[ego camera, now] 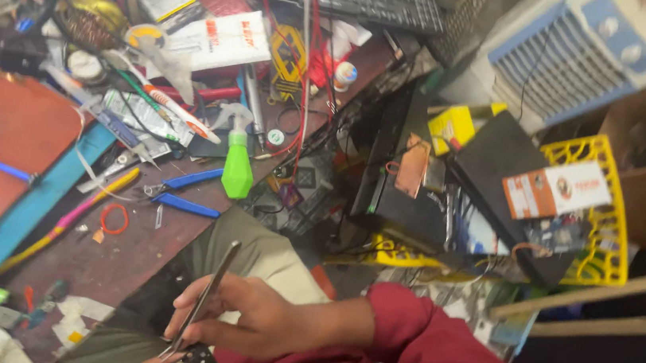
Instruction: The person uses a screwdriver to remove screws from a disassembled mobile device and then uses tweezers to handle small components on the motherboard. They move around the room to retrieve parts and continue working on the device at the bench.
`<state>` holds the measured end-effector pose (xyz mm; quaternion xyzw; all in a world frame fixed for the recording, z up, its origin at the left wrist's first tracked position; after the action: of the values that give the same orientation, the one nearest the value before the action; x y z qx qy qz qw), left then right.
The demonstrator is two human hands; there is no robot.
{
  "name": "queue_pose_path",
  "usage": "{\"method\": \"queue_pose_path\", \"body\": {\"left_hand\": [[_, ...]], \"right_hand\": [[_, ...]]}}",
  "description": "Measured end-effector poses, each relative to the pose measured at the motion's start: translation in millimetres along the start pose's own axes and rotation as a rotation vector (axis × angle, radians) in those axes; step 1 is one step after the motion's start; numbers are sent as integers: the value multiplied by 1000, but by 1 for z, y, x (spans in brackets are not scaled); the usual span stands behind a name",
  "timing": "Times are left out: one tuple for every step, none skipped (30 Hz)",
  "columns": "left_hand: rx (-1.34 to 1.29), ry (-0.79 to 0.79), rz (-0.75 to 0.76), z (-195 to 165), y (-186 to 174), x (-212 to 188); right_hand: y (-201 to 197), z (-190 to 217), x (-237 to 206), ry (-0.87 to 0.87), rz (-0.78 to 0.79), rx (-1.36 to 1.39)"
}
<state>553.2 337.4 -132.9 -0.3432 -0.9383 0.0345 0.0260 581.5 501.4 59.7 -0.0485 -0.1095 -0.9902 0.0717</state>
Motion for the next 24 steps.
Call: {"method": "queue_pose_path", "body": {"left_hand": [[-74, -6, -115, -1, 5, -8], [-118, -15, -223, -3, -4, -19], [-219, -208, -187, 4, -5, -32], [-324, -407, -144, 11, -4, -47], [-307, -439, -164, 7, -11, -56], [-296, -464, -184, 5, -17, -61], [-288, -486, -204, 5, -24, -65], [-244, -465, -194, 3, -32, -66], [-207, -444, -178, 3, -39, -65], [-179, -417, -157, 5, -43, -61], [-163, -353, -170, 4, -50, -57], [-147, -293, -187, 4, -58, -53], [-129, -231, -209, 3, -66, -51], [-77, -222, -210, 5, -73, -50], [-20, -216, -215, 6, -82, -50], [42, -215, -217, 7, -91, -50], [32, -204, -259, 7, -100, -54], [19, -185, -291, 9, -106, -53], [21, -169, -323, 10, -113, -52], [39, -157, -330, 8, -115, -48], [57, -139, -329, 8, -118, -44], [58, -129, -338, 10, -119, -40], [67, -118, -346, 8, -122, -35], [85, -110, -351, 6, -132, -37]], "right_hand": [[2, -1, -1, -26, -1, 1], [4, -8, -2, 18, 0, -9], [5, -13, -3, 61, -8, -12], [6, -18, -5, 108, -28, -14], [8, -18, -6, 90, -36, -13], [9, -18, -7, 71, -42, -21], [11, -19, -8, 54, -48, -32], [12, -19, -8, 28, -63, 4], [14, -20, -9, 5, -81, 36], [15, -21, -9, -17, -101, 56], [16, -24, -10, -24, -119, 105], [18, -27, -9, -30, -135, 159], [21, -30, -8, -38, -145, 214], [24, -32, -7, -46, -134, 200], [28, -32, -5, -54, -120, 190], [31, -33, -3, -62, -109, 188], [35, -32, -1, -82, -104, 229], [36, -30, 0, -102, -98, 265], [37, -27, 2, -122, -88, 293], [36, -27, 3, -113, -93, 314], [37, -27, 3, -100, -99, 320], [36, -26, 4, -105, -92, 300], [36, -25, 4, -110, -85, 280], [39, -24, 5, -130, -71, 265]]}}
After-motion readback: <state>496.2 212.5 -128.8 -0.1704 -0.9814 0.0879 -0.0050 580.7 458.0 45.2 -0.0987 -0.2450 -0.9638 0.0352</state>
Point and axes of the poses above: each hand's wrist, its own x-axis towards the middle knuckle, its own y-axis out of the palm, z = x × y, the point moved 8 cm from there along x, towards the middle knuckle, and after that the axes turned 4 degrees about x, right-handed, at the moved point
